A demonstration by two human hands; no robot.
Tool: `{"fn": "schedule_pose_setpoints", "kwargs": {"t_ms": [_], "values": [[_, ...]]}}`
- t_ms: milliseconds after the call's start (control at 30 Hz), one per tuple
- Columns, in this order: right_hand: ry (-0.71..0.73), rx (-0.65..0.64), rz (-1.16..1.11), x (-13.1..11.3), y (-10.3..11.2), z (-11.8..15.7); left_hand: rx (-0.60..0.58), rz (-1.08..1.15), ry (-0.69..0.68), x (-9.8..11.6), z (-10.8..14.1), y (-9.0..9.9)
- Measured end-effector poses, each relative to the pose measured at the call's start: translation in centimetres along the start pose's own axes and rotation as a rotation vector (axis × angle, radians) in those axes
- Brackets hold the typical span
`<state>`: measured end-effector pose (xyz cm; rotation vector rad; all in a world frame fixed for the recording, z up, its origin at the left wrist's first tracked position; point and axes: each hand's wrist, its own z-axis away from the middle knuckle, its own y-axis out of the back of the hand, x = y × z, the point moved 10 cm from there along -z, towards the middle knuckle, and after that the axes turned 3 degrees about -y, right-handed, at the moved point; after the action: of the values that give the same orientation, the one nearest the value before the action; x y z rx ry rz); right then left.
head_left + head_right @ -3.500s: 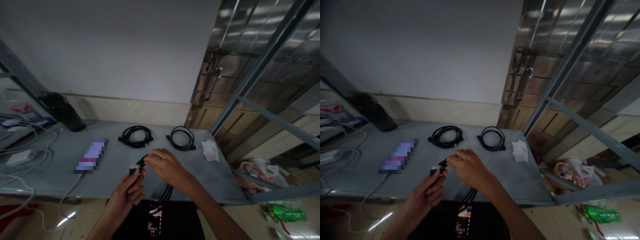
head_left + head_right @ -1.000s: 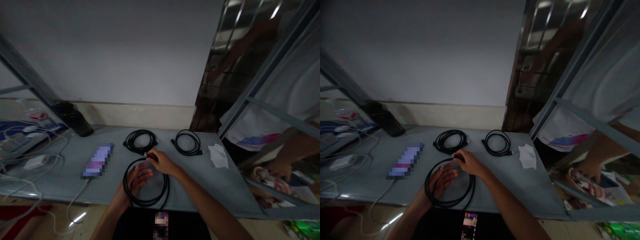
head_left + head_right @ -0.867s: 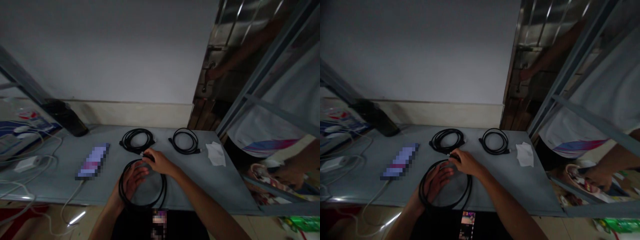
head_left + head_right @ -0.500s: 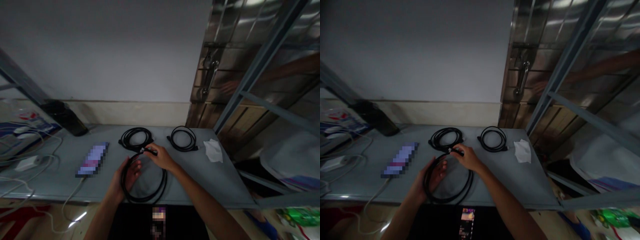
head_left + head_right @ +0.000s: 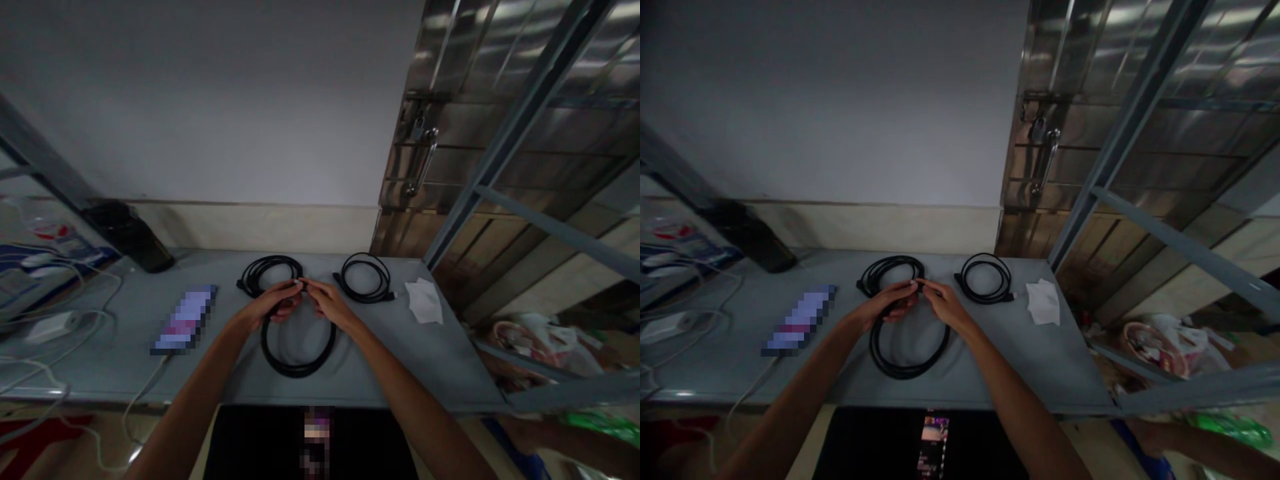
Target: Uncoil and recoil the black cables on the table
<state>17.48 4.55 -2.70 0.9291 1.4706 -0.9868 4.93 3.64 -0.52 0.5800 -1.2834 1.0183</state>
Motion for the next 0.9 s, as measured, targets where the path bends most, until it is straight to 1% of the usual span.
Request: {"fn": "schedule_pose_setpoints", "kwargs": {"t_ms": [133, 233, 433, 633, 767, 833, 900], "values": [[0.026, 0.081, -0.071, -0.4, 0.7, -0.1, 0.030, 0.039, -0.039, -0.9, -1.0, 0.8], [0.028, 0.108, -0.073, -0.8, 0.9, -0.1, 0.088, 0.065, -0.099, -1.1, -0.8, 1.1], [0.046, 0.119, -0.044, -1.4, 0.8, 0.0, 0.185, 0.108, -0.212, 0.1, 0.3, 1.4], [0.071, 0.140, -0.022, -1.7, 0.9, 0.2, 0.231, 0.077, -0.336, 1.3, 0.6, 2.1], [0.074, 0.152, -0.026, -1.5, 0.9, 0.2, 0.233, 0.004, -0.354, 1.6, 0.7, 2.2], [0.058, 0.161, -0.055, -1.3, 0.9, 0.2, 0.245, 0.031, -0.363, 1.8, 0.8, 2.4], [0.026, 0.160, -0.103, -1.2, 0.9, 0.2, 0.274, 0.115, -0.383, 2.1, 1.0, 3.1]]}}
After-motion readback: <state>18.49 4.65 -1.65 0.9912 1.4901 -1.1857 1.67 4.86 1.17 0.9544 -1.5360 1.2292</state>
